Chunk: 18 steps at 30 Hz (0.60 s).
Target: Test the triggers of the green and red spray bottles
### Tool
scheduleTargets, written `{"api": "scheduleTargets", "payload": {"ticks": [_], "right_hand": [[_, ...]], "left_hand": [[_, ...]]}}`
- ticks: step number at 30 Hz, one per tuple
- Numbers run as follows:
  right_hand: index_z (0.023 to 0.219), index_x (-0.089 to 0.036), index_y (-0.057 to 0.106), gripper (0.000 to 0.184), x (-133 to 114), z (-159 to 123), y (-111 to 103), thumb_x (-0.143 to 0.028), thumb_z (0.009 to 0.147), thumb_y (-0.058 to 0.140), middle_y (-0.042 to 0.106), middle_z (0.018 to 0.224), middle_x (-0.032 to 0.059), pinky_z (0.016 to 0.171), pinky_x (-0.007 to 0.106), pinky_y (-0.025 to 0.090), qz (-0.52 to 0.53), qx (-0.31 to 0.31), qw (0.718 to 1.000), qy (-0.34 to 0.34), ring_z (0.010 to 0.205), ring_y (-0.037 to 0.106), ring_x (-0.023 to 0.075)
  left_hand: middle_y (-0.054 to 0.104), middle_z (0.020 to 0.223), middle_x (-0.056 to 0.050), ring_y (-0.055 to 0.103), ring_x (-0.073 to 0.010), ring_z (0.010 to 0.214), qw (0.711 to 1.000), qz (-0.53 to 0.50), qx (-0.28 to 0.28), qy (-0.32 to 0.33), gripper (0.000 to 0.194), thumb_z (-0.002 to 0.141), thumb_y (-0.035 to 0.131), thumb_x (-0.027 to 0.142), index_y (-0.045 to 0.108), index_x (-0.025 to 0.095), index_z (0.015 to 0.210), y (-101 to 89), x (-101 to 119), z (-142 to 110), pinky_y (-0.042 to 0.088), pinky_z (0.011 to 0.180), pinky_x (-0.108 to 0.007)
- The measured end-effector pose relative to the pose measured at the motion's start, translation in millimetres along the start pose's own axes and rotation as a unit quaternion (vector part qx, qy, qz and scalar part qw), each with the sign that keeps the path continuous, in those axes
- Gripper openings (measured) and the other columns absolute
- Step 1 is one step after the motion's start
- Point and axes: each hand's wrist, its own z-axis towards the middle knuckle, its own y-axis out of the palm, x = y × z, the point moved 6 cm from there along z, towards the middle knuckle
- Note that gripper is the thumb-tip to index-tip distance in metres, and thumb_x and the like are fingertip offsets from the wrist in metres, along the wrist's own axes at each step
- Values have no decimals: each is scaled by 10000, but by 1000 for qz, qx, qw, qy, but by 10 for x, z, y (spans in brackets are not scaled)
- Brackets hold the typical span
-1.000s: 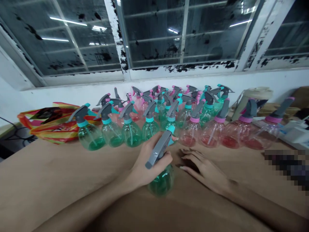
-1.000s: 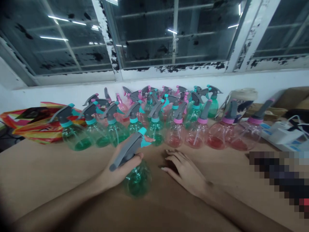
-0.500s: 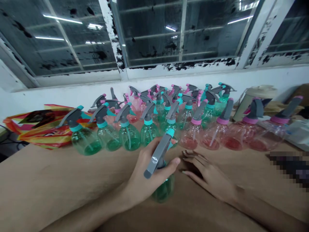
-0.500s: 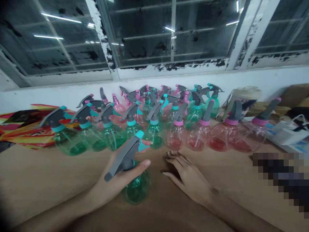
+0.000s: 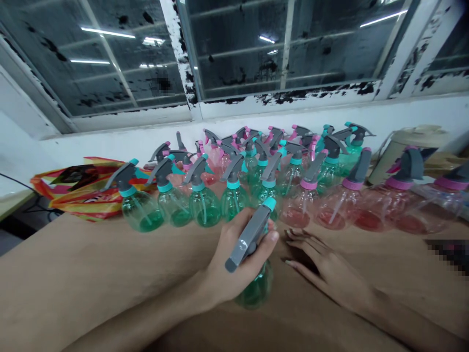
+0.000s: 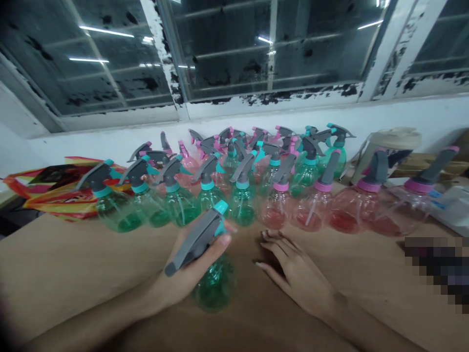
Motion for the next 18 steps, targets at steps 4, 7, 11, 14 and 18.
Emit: {"api": "scheduleTargets", "payload": {"ticks": [4, 7, 11, 14, 18], "right_hand": [[1251, -186, 482, 436, -5, 1, -8, -408, 877, 473, 564, 1263, 93, 1014, 456, 396, -3, 4, 1000, -5, 1221, 456, 235], [1268, -191, 473, 442, -8, 3, -15, -396, 876, 477, 562, 1267, 91, 1018, 460, 390, -4, 6, 1000, -7, 1223, 454, 233], [1295, -177, 453, 468, -3, 5, -10, -393, 880, 472, 550, 1282, 98, 1027, 449, 381, 3, 1, 1000, -5, 1241, 433, 230], [1314, -167, 434, 489, 3, 3, -1, -402, 885, 460, 527, 1307, 101, 1026, 446, 381, 4, -8, 1000, -1, 1251, 419, 231], [1318, -183, 435, 491, 11, 0, -5, -405, 882, 465, 524, 1312, 92, 1021, 447, 386, 5, -9, 1000, 1, 1243, 430, 231]], "left_hand": [[563, 712, 25, 489, -102, 541, 1000, -3, 4, -2, 222, 759, 486, 154, 566, 171, 965, -1, 12, 10, 419, 536, -232], [511, 659, 48, 431, -91, 499, 1000, 2, 1, -18, 235, 696, 474, 119, 559, 175, 907, 12, -5, 10, 392, 513, -229], [355, 537, 91, 346, -85, 454, 1000, 2, -5, -17, 119, 687, 471, 126, 483, 202, 779, 26, -40, 5, 331, 445, -208], [317, 531, 96, 306, -81, 442, 999, -7, -19, -25, 163, 686, 468, 124, 491, 203, 826, 39, -60, 4, 303, 422, -201], [417, 603, 72, 365, -88, 481, 999, -17, -39, -27, 230, 700, 469, 135, 536, 206, 908, 58, -66, -1, 348, 470, -211]]}}
